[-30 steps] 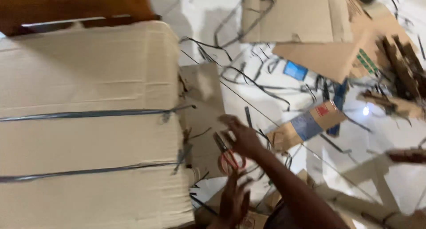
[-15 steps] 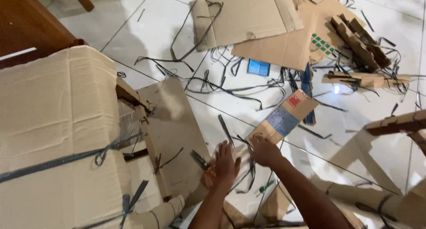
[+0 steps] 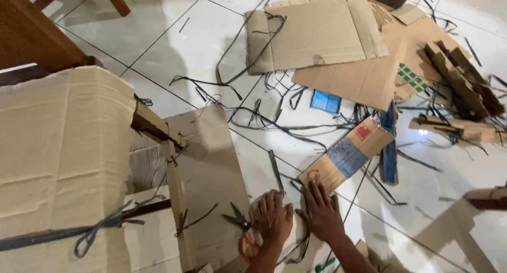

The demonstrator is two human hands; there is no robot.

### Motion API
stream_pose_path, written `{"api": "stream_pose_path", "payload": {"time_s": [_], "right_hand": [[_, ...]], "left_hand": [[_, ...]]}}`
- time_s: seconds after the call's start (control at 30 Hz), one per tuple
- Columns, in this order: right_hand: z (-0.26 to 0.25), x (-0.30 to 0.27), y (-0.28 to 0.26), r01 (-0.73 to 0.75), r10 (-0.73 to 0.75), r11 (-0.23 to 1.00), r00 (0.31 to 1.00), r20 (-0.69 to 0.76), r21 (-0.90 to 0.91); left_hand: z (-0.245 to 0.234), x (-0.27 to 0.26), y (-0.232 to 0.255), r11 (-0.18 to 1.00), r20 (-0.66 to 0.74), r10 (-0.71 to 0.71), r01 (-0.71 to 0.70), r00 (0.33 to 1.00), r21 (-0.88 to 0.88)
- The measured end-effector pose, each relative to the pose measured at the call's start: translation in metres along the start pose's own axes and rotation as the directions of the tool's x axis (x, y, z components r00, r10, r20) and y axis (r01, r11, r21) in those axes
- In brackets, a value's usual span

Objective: Securing cardboard packaging by threading and tying plastic straps through holes

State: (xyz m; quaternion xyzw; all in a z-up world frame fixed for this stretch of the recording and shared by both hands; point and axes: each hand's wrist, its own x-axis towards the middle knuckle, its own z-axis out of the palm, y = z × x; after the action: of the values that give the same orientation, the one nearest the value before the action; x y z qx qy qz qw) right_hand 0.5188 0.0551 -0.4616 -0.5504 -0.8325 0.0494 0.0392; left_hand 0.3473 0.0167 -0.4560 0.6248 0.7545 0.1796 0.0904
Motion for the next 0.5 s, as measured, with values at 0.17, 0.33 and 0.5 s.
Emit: {"api": "stream_pose_path", "payload": {"time_s": [0.17, 0.33, 0.5], "right_hand": [[-0.002, 0.010, -0.003, -0.039, 0.044, 0.997, 0.997, -0.064, 0.067], [0.011, 0.028, 0.000, -0.118, 0.129, 0.987, 0.987, -0.095, 0.108], [-0.002, 0.044, -0.004, -0.132, 0.151, 0.982, 0.979, -0.137, 0.135]], "left_hand": [[-0.015, 0.014, 0.010, 0.999, -0.026, -0.050, 0.050, 0.998, -0.019], [-0.007, 0.034, 0.015, 0.994, -0.057, -0.106, 0.105, 0.993, -0.032], [-0.014, 0.071, 0.012, 0.998, -0.216, -0.042, 0.030, 0.976, -0.059]]}}
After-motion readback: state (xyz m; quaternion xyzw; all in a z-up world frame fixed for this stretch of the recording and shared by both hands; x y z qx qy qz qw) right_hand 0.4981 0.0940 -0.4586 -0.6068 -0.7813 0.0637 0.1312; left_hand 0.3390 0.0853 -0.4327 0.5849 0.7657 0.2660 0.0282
